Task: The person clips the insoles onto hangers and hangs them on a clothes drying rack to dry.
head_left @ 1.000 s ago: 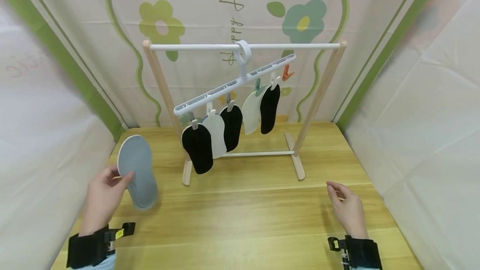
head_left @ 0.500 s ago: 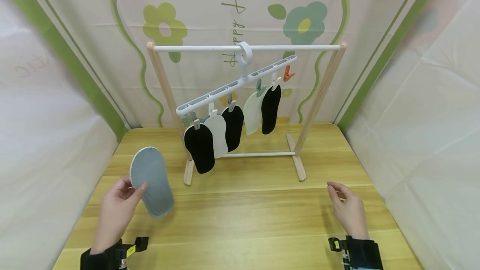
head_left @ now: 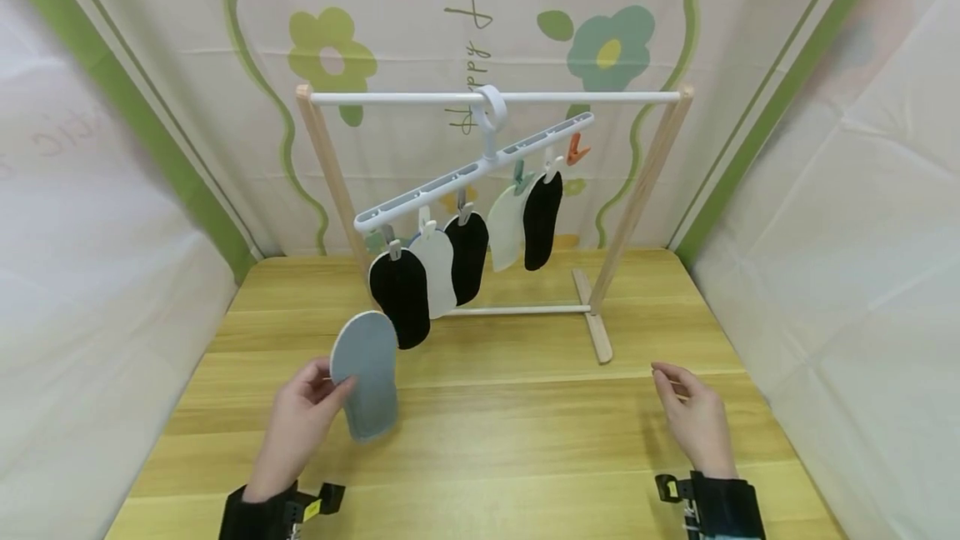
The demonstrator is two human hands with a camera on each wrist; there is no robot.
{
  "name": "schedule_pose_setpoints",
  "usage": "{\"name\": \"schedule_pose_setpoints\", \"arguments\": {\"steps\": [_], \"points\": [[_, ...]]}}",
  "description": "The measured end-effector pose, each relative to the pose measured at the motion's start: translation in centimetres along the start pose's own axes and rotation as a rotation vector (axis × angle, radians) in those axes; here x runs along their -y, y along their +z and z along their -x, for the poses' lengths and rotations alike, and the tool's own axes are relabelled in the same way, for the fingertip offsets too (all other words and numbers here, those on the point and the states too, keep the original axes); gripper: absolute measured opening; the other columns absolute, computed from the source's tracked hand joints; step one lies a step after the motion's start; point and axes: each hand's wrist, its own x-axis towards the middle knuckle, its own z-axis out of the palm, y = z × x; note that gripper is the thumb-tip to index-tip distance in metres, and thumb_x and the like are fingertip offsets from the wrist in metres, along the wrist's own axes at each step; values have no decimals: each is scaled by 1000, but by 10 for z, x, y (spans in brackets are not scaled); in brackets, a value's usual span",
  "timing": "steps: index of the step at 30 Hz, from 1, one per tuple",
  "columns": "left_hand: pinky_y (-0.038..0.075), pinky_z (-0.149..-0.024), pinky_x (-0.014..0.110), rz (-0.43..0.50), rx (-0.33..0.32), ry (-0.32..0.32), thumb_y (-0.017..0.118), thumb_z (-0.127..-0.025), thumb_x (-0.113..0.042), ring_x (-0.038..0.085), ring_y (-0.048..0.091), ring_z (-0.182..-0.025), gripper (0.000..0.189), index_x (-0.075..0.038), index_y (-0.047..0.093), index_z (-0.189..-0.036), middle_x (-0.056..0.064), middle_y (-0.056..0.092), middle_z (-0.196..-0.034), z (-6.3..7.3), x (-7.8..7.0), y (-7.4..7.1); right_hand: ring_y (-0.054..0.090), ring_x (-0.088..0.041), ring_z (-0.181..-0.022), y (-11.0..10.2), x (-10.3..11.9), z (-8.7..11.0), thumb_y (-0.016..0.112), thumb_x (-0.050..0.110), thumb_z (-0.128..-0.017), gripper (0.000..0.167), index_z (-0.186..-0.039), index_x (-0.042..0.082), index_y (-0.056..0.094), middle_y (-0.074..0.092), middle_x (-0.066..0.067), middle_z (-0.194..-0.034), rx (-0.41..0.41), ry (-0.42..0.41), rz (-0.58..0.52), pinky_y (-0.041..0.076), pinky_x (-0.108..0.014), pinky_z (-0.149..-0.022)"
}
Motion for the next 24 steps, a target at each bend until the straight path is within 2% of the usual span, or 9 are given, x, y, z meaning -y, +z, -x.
{"name": "schedule_pose_setpoints", "arguments": {"steps": [4,7,9,11,17,24], "points": [[57,-76,30,44,39,24,71,-93,-14,22,67,-96,24,-3,64,-114,13,65,-111,-2,0,15,64,-34,-102,0,5,-4,53,30,-104,35,-126,7,66,68,-16,-117,-2,-31,-3,55,-45,-79],[57,-75,30,82,58,40,72,-92,-8,21,68,-93,20,-3,65,-110,13,65,-108,-4,-1,25,65,-33,-102,-1,10,-10,54,30,-104,34,-125,7,66,68,-15,-117,-7,-57,-5,55,-29,-76],[57,-74,29,101,66,52,72,-90,-5,20,68,-91,18,-2,65,-107,12,65,-105,-6,-2,31,66,-32,-101,-2,15,-15,55,29,-103,33,-124,7,67,69,-15,-117,-13,-80,-14,51,-18,-74],[57,-74,28,107,74,68,73,-89,-3,20,68,-90,18,-3,65,-105,12,66,-104,-8,-3,37,66,-32,-99,-4,21,-21,55,28,-103,32,-123,6,67,69,-15,-115,-19,-114,-20,47,-12,-72],[57,-76,29,128,111,77,72,-89,-2,22,67,-90,18,-5,66,-106,10,66,-104,-14,-8,50,67,-30,-99,-11,50,-50,54,28,-104,35,-127,4,65,69,-15,-115,-18,-220,-57,45,-8,-75],[57,-80,31,146,155,101,71,-90,-3,21,68,-94,18,-8,66,-107,8,66,-107,-19,-14,63,65,-29,-105,-18,114,-101,56,28,-103,42,-132,-2,59,67,-17,-120,25,-300,-218,48,-11,-82]]}}
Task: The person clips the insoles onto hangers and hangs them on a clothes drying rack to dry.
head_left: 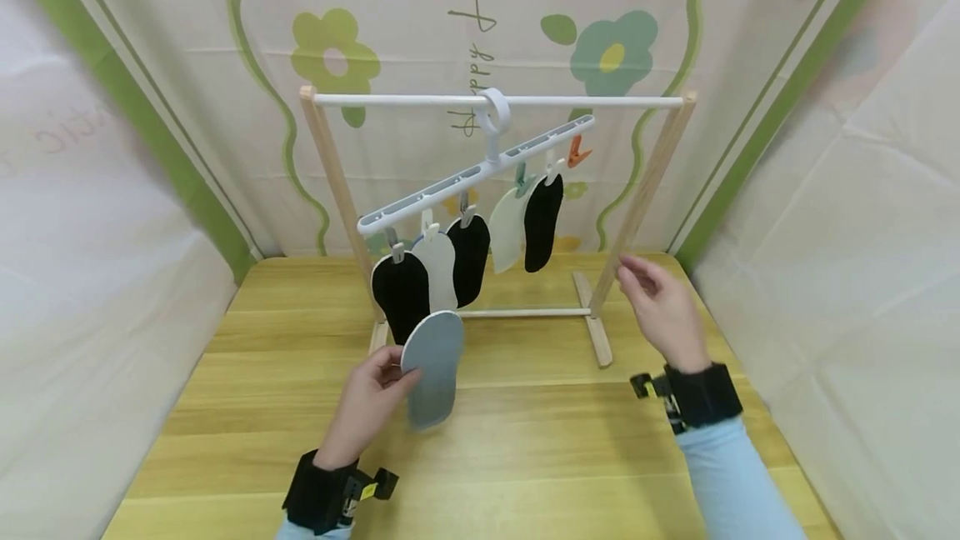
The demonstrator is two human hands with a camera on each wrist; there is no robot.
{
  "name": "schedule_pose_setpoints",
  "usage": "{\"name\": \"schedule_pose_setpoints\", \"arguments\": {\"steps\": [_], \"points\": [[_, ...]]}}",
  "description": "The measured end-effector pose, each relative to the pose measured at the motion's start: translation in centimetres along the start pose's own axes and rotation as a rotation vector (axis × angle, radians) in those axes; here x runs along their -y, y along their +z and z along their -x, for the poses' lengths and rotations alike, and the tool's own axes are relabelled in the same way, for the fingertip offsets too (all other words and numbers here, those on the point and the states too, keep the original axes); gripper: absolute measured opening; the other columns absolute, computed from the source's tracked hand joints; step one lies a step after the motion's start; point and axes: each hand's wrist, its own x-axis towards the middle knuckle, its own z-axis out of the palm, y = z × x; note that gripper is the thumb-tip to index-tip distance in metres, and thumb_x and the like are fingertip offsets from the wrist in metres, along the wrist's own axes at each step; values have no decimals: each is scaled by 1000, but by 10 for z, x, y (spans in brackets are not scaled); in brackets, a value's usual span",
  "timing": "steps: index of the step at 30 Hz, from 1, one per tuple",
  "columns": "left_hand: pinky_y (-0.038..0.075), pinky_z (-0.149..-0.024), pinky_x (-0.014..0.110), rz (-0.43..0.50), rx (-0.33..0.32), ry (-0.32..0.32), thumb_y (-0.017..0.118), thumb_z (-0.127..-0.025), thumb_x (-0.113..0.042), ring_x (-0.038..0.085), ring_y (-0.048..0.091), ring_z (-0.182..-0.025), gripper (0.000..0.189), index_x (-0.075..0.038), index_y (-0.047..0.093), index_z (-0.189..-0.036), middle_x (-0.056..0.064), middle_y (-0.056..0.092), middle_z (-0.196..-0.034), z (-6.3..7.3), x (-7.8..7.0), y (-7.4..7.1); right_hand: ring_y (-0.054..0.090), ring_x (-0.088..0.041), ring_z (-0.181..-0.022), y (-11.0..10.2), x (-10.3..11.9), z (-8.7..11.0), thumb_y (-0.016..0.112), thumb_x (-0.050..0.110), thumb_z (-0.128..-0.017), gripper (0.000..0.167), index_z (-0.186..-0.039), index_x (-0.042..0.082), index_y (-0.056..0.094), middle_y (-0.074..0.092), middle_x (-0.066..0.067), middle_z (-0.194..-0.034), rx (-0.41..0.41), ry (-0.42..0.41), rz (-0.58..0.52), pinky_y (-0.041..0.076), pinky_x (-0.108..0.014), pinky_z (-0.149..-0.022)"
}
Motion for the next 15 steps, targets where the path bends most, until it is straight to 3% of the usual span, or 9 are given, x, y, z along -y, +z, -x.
{"name": "schedule_pose_setpoints", "arguments": {"steps": [4,8,15], "points": [[57,-80,32,20,24,36,71,-90,-2,21,68,-92,18,-9,66,-106,7,67,-107,-2,-2,6,59,-27,-118,5,24,-42,58,26,-102,44,-137,-1,55,61,-17,-131,32,-1,-97,47,-20,-95],[57,-81,33,42,36,48,72,-90,-3,22,68,-91,17,-9,66,-105,8,67,-107,-3,-6,11,51,-27,-129,10,43,-78,58,23,-102,50,-146,3,45,52,-17,-141,54,80,-190,43,-32,-105],[57,-81,34,66,46,43,72,-90,-3,21,67,-89,18,-10,67,-106,7,67,-106,-3,-12,15,35,-28,-141,15,63,-136,54,25,-102,62,-155,7,28,40,-14,-152,63,212,-135,33,-36,-113]]}}
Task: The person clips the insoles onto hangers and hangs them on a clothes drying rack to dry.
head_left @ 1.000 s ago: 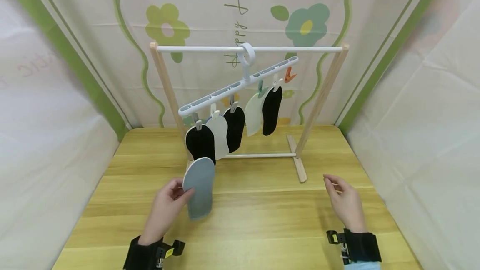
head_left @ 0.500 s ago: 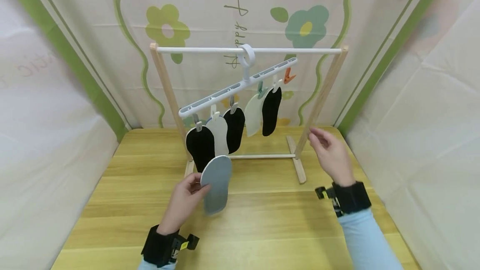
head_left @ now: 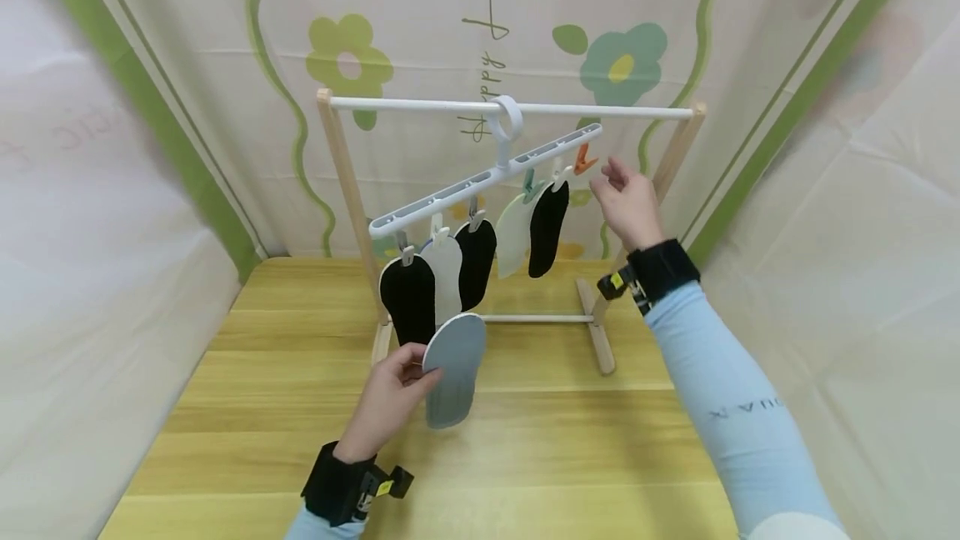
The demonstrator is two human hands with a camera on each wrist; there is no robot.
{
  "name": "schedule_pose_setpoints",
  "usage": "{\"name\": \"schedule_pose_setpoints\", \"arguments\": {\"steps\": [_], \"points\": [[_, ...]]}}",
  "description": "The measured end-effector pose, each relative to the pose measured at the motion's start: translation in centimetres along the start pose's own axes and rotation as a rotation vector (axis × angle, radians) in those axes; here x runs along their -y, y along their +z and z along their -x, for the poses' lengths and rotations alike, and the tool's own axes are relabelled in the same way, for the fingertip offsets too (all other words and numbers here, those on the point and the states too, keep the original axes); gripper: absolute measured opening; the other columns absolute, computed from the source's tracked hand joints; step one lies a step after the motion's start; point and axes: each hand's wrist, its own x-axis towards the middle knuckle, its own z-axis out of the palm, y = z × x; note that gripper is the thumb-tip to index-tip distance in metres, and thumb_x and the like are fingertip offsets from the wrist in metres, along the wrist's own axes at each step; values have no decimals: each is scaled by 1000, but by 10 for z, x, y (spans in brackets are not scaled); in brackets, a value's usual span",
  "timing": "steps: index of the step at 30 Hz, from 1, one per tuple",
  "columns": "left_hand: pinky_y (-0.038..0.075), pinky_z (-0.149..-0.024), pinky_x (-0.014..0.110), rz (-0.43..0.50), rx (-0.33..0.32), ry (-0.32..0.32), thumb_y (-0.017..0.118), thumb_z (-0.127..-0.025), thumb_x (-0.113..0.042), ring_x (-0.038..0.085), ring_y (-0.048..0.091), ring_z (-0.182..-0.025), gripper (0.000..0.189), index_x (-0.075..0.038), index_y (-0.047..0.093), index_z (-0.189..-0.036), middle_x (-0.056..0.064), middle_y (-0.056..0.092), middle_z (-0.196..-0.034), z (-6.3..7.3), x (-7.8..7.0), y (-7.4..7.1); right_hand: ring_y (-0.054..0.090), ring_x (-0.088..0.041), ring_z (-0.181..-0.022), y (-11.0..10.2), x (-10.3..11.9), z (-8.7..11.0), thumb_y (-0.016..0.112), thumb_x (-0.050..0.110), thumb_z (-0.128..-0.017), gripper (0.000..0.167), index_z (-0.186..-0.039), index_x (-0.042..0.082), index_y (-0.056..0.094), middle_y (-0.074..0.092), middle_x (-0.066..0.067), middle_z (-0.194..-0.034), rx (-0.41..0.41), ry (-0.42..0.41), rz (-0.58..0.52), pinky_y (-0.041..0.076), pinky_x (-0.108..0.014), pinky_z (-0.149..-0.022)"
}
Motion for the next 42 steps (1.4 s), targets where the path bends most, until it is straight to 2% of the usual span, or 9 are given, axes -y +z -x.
{"name": "schedule_pose_setpoints", "arguments": {"steps": [6,15,19,21,23,26,29,34,42], "points": [[57,-79,32,11,9,5,72,-89,-3,20,66,-89,19,-10,67,-106,6,67,-106,-1,-1,2,24,-26,-145,7,15,-38,58,20,-99,68,-156,6,24,34,-15,-156,47,92,-42,24,-36,-117],[56,-80,30,20,38,-5,72,-90,-3,22,66,-92,18,-7,66,-106,11,66,-106,-2,-2,1,43,-21,-132,11,23,-57,62,12,-95,47,-141,11,55,50,-10,-146,51,183,-140,27,-38,-113],[56,-80,29,20,42,-8,72,-90,-2,21,66,-92,18,-7,66,-106,10,67,-106,-2,-1,2,49,-16,-112,11,23,-59,63,23,-98,49,-145,14,52,52,-9,-144,69,189,-126,39,-23,-89],[56,-80,29,22,45,-10,72,-90,-3,21,65,-92,18,-7,66,-106,10,67,-106,-3,0,3,47,-13,-100,11,22,-60,61,26,-99,50,-146,14,50,53,-8,-143,81,196,-142,35,-19,-72],[56,-80,29,31,48,-15,72,-90,-3,21,65,-92,18,-7,65,-106,10,67,-105,-2,0,4,45,-13,-100,12,21,-62,61,26,-99,48,-144,12,51,54,-7,-141,99,196,-165,32,-21,-68],[56,-80,29,48,56,-22,72,-90,-3,22,65,-93,18,-7,65,-106,10,67,-104,-2,0,6,43,-18,-122,12,20,-64,61,27,-99,45,-141,11,54,56,-9,-136,130,200,-178,40,-31,-91],[56,-80,29,58,63,-23,72,-90,-4,22,66,-93,17,-6,65,-105,11,67,-104,-1,0,7,33,-28,-138,11,17,-66,61,29,-99,46,-140,9,54,54,-11,-137,161,208,-174,30,-54,-110],[56,-80,29,61,70,-20,72,-91,-6,22,65,-93,18,-6,64,-107,10,66,-105,0,0,8,30,-36,-142,6,13,-65,60,31,-100,50,-145,12,50,51,-11,-142,172,234,-189,25,-59,-112],[56,-79,28,64,63,-14,71,-91,-6,22,64,-93,19,-6,64,-108,9,66,-105,1,0,9,37,-31,-130,4,13,-60,60,27,-100,43,-140,11,54,60,-5,-119,156,241,-273,30,-52,-111]]}}
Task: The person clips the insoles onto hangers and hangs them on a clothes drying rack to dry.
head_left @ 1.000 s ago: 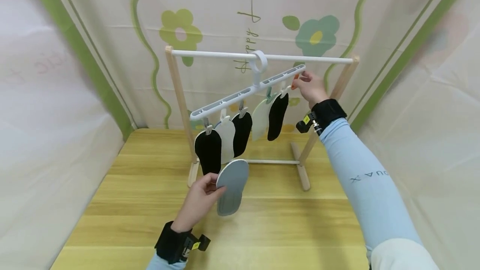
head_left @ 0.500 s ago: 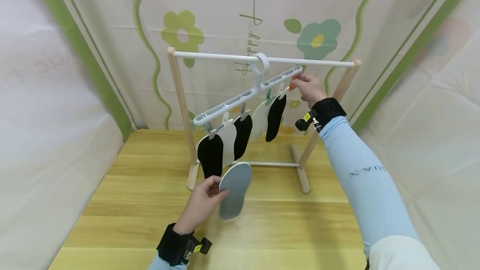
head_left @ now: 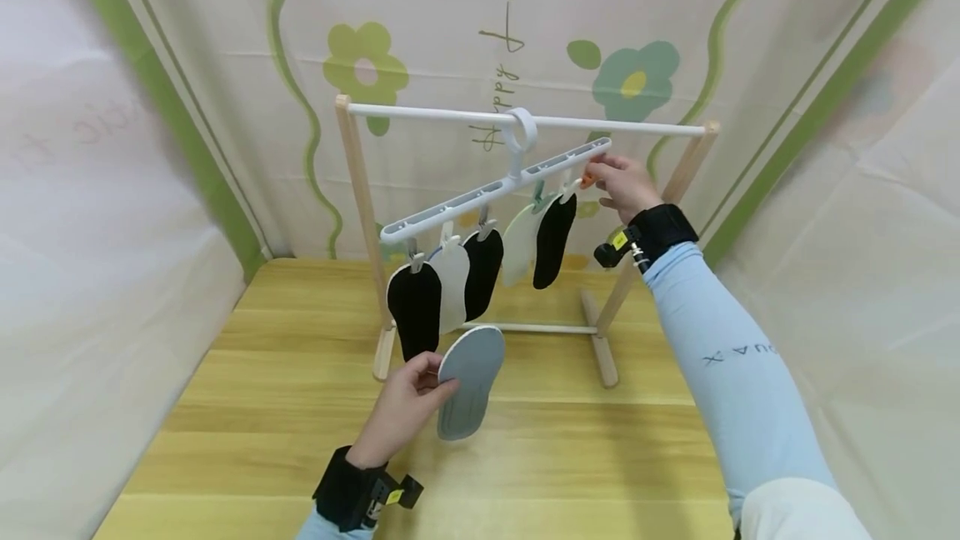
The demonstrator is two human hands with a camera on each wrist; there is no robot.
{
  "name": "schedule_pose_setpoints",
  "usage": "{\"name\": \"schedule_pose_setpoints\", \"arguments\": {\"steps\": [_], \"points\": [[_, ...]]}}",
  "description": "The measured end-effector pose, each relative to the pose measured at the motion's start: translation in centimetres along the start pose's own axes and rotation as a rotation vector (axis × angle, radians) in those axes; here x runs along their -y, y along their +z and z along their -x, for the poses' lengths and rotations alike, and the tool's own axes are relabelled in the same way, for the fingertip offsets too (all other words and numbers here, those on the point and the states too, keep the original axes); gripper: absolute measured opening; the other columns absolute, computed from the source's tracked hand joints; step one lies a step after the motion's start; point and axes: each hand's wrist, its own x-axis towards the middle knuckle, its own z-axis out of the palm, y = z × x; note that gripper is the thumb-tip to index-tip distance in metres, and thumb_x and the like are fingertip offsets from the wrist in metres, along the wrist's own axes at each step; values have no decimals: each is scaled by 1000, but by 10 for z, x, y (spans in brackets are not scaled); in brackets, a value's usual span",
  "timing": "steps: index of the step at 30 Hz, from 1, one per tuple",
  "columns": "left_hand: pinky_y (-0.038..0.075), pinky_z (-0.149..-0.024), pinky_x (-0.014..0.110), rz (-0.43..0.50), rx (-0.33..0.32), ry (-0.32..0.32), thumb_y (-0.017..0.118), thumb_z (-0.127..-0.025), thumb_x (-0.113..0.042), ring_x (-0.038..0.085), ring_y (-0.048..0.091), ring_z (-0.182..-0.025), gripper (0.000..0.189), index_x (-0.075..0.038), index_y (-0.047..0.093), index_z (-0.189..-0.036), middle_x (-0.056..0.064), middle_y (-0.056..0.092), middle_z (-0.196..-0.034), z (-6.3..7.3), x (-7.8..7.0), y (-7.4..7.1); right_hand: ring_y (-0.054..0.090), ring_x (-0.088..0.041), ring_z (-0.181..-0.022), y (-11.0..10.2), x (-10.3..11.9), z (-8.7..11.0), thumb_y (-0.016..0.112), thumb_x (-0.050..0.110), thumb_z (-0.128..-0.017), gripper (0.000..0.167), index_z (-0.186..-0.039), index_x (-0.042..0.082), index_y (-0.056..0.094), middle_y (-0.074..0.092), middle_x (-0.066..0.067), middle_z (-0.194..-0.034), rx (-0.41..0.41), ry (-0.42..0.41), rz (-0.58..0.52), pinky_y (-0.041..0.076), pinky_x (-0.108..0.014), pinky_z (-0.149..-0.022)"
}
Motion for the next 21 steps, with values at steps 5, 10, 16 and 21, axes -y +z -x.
{"name": "schedule_pose_setpoints", "arguments": {"steps": [5,10,16,21], "points": [[56,-79,29,4,-3,-5,72,-90,-6,21,64,-92,19,-6,65,-108,9,67,-105,-2,0,1,42,-29,-125,-3,-2,6,58,26,-102,44,-141,8,52,58,-8,-124,-1,2,-9,34,-48,-109],[56,-79,29,-9,4,14,73,-90,-7,22,65,-91,19,-6,66,-108,8,67,-106,-5,1,3,45,-30,-125,-8,-6,12,53,26,-104,43,-141,3,50,56,-11,-125,-7,-13,-7,35,-49,-109],[57,-78,30,-33,24,26,72,-91,-10,22,65,-92,17,-11,66,-108,5,68,-106,-12,5,5,44,-33,-131,-14,-12,22,50,28,-105,44,-141,3,48,51,-18,-136,-11,-37,-28,33,-50,-112],[57,-78,31,-29,43,28,71,-93,-13,22,66,-92,17,-11,66,-109,6,68,-106,-16,7,7,51,-30,-123,-16,-17,29,53,26,-104,35,-130,4,53,58,-12,-124,-37,-66,-47,37,-47,-109]]}}
